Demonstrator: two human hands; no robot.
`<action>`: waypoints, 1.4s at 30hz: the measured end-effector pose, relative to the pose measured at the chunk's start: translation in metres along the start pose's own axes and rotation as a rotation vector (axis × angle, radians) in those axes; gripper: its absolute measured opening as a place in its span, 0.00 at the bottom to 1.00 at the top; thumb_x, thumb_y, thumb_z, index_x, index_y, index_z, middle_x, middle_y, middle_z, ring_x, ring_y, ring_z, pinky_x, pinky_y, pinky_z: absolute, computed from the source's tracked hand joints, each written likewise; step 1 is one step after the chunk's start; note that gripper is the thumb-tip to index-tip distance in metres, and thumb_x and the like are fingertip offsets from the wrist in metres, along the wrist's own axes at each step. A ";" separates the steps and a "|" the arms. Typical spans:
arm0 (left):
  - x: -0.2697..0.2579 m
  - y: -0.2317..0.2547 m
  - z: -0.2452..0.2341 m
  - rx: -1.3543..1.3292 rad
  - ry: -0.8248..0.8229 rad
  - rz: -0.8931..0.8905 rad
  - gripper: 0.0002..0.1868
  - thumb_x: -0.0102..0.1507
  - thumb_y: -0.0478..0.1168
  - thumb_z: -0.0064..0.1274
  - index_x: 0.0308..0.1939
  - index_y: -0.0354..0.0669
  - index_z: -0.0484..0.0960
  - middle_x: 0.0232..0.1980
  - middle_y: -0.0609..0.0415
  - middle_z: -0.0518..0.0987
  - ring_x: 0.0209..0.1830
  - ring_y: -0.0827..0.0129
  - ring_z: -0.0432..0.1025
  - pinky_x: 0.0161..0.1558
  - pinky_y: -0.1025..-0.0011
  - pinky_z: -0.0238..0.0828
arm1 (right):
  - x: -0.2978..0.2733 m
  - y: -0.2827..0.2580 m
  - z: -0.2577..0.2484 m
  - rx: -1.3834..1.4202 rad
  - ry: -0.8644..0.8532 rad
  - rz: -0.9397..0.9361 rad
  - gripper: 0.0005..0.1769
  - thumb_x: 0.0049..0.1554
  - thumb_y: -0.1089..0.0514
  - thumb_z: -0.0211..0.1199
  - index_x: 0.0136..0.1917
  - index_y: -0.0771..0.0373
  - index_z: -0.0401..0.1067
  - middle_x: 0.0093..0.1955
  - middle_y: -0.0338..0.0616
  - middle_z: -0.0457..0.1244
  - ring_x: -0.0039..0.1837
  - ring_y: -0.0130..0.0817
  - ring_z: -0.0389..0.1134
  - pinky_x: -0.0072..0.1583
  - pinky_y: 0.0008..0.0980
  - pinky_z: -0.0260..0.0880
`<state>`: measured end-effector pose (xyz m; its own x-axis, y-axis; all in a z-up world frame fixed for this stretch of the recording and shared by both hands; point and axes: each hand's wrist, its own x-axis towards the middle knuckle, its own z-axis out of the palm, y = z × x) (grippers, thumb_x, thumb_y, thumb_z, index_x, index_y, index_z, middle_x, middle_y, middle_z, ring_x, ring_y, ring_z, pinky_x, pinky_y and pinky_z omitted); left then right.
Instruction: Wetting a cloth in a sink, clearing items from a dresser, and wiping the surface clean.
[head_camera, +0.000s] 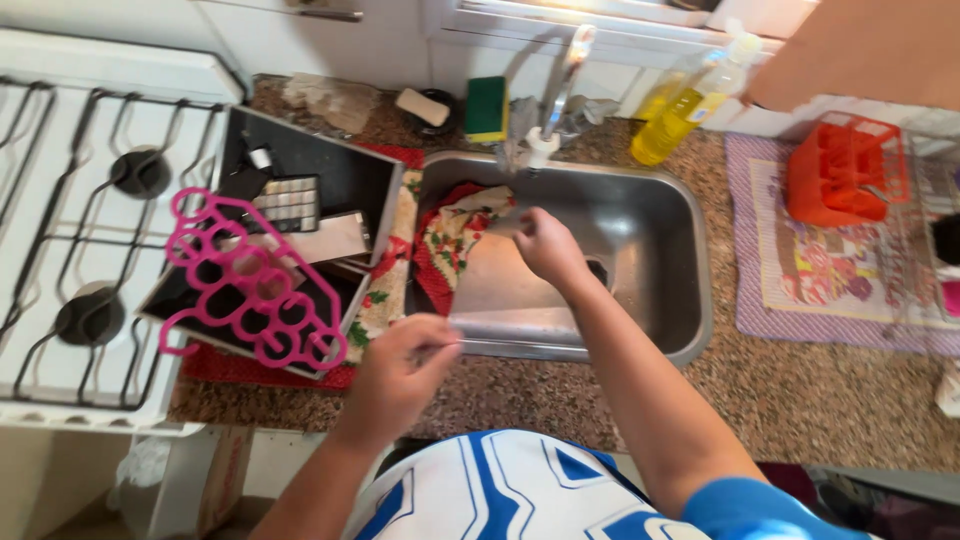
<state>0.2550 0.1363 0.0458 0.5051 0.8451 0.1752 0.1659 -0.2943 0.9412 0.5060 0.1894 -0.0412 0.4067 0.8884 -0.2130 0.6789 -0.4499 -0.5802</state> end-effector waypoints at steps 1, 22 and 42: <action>-0.007 0.003 -0.016 0.008 0.019 -0.008 0.03 0.49 0.37 0.57 0.26 0.48 0.80 0.33 0.58 0.78 0.38 0.69 0.73 0.42 0.75 0.67 | -0.007 0.000 0.001 -0.001 -0.015 -0.017 0.19 0.48 0.51 0.54 0.51 0.61 0.64 0.43 0.52 0.63 0.52 0.50 0.63 0.52 0.46 0.63; -0.089 0.024 -0.110 -0.514 0.530 -0.181 0.05 0.51 0.32 0.51 0.30 0.33 0.79 0.31 0.44 0.79 0.16 0.70 0.70 0.23 0.81 0.70 | -0.082 -0.103 0.011 0.279 -0.397 0.047 0.17 0.51 0.56 0.51 0.55 0.59 0.61 0.44 0.40 0.59 0.36 0.29 0.63 0.38 0.25 0.63; -0.097 -0.014 -0.158 -0.997 0.287 0.250 0.19 0.42 0.41 0.59 0.17 0.23 0.73 0.25 0.32 0.74 0.23 0.52 0.71 0.29 0.64 0.70 | -0.003 -0.151 0.038 0.403 -0.319 -0.255 0.17 0.50 0.63 0.54 0.54 0.71 0.61 0.39 0.52 0.60 0.34 0.36 0.65 0.35 0.25 0.67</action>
<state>0.0699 0.1291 0.0608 0.1891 0.9229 0.3354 -0.7486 -0.0856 0.6575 0.3786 0.2580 0.0174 0.0135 0.9759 -0.2177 0.4196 -0.2032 -0.8847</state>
